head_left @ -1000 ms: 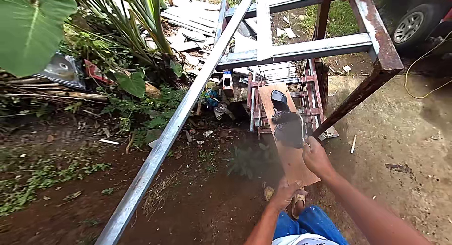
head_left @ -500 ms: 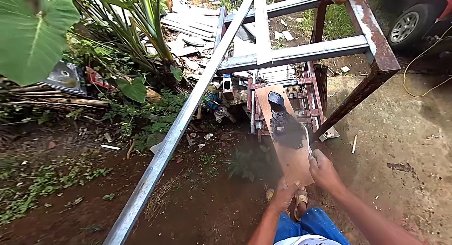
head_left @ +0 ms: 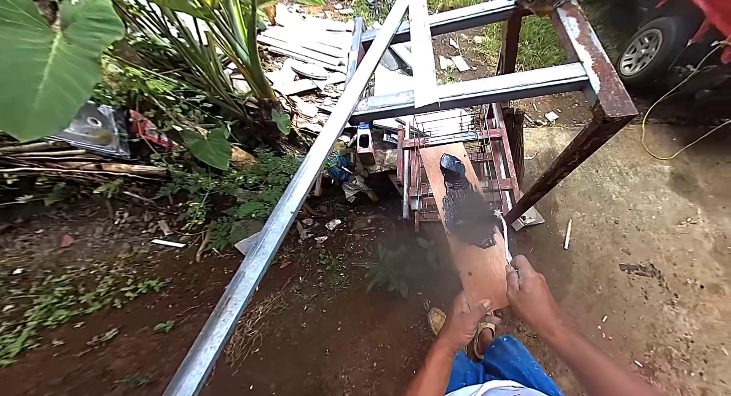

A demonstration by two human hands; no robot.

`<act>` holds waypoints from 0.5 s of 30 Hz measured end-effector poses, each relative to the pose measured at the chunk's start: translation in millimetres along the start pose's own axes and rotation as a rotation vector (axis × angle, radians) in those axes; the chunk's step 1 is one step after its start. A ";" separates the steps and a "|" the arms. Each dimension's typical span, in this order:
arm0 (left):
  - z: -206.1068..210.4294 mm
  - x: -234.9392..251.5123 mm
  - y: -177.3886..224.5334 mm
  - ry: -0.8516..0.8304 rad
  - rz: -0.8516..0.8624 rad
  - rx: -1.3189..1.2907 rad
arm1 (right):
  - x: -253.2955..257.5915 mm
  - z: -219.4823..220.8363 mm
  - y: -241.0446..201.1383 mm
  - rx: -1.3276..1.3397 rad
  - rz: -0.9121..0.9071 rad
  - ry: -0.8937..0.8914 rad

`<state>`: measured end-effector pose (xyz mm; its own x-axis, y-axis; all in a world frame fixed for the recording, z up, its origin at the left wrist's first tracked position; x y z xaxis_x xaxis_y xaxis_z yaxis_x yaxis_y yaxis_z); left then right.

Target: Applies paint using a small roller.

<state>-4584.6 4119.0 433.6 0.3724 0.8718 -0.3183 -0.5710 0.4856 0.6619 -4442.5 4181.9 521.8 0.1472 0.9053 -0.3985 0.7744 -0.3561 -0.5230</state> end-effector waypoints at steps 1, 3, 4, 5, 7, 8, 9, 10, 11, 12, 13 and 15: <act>0.2 -1.2 -0.8 0.002 -0.007 0.004 | -4.1 0.9 1.5 0.004 0.000 -0.008; 2.5 -2.8 -1.9 0.004 -0.007 0.005 | 8.0 -1.1 -11.0 0.005 -0.005 -0.006; 4.3 -2.0 -1.3 0.000 0.002 -0.001 | 20.4 -3.1 -22.9 0.003 -0.013 -0.002; 6.6 0.0 0.6 -0.006 0.009 -0.004 | 32.7 -5.3 -35.3 -0.003 -0.016 0.001; 9.4 5.7 6.8 0.000 0.025 0.000 | 45.0 -5.5 -48.9 -0.020 -0.008 -0.011; 8.9 8.5 11.2 0.014 0.038 0.010 | 41.4 -3.2 -48.1 -0.025 -0.009 -0.023; 6.8 10.3 14.9 0.024 0.049 0.012 | 31.4 0.0 -41.9 -0.028 -0.010 -0.035; 3.8 11.1 17.5 0.033 0.056 0.008 | 17.0 2.8 -32.0 -0.033 -0.015 -0.042; 0.8 11.1 18.7 0.039 0.057 0.008 | 2.3 4.4 -20.6 -0.035 -0.024 -0.039; -1.4 10.4 18.5 0.037 0.050 0.015 | -8.7 4.5 -10.4 -0.034 -0.037 -0.024; -2.3 9.0 16.7 0.030 0.039 0.027 | -13.2 2.9 -4.9 -0.042 -0.042 -0.012; -0.4 2.2 9.3 0.024 0.003 0.047 | -2.4 -3.1 -11.3 -0.072 -0.018 -0.016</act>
<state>-4589.4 4125.5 438.7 0.3522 0.8750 -0.3322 -0.5368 0.4796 0.6941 -4449.7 4184.5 531.1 0.1237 0.9075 -0.4015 0.8189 -0.3219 -0.4751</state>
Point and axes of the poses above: each hand's wrist, its own x-axis towards the middle knuckle, its own z-axis out of the palm, y = z × x, the point moved 5 cm from there along x, towards the middle knuckle, and after that the axes turned 1 degree about -y, right-handed, at the moved point
